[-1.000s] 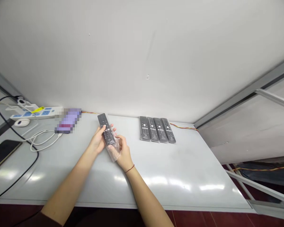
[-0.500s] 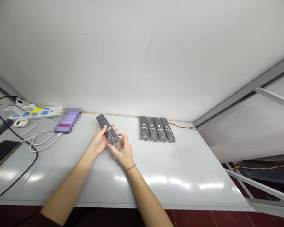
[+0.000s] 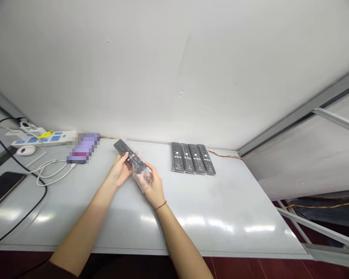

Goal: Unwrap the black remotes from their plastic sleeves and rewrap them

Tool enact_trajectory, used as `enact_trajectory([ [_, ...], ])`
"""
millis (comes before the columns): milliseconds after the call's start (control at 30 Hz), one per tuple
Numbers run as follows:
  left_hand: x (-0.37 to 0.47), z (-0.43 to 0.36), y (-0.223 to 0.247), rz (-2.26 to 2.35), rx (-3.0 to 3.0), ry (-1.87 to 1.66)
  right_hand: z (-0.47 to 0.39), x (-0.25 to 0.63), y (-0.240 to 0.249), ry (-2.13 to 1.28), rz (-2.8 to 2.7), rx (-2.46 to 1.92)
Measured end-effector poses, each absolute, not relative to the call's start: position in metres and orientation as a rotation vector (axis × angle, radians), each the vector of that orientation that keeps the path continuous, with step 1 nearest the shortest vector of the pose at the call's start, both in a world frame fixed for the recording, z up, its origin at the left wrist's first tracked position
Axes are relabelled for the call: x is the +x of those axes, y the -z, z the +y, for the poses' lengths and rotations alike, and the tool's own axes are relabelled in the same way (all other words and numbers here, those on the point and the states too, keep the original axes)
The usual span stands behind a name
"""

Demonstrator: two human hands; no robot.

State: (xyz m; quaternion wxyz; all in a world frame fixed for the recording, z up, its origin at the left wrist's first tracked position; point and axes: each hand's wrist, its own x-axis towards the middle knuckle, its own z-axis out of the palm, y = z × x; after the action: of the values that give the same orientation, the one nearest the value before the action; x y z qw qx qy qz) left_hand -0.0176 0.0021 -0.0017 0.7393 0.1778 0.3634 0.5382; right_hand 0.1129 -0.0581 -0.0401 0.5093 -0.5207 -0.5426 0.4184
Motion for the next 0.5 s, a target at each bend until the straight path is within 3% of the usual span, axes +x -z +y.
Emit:
enact_trajectory([
  [300,-0.038,0.013,0.008,0.886,0.448,-1.211,-0.054,0.120,0.038,-1.099,-1.157,-1.225],
  [500,-0.047,0.015,0.008,1.010,0.599,-1.141,-0.050,0.131,0.031,-1.391,-1.156,-1.123],
])
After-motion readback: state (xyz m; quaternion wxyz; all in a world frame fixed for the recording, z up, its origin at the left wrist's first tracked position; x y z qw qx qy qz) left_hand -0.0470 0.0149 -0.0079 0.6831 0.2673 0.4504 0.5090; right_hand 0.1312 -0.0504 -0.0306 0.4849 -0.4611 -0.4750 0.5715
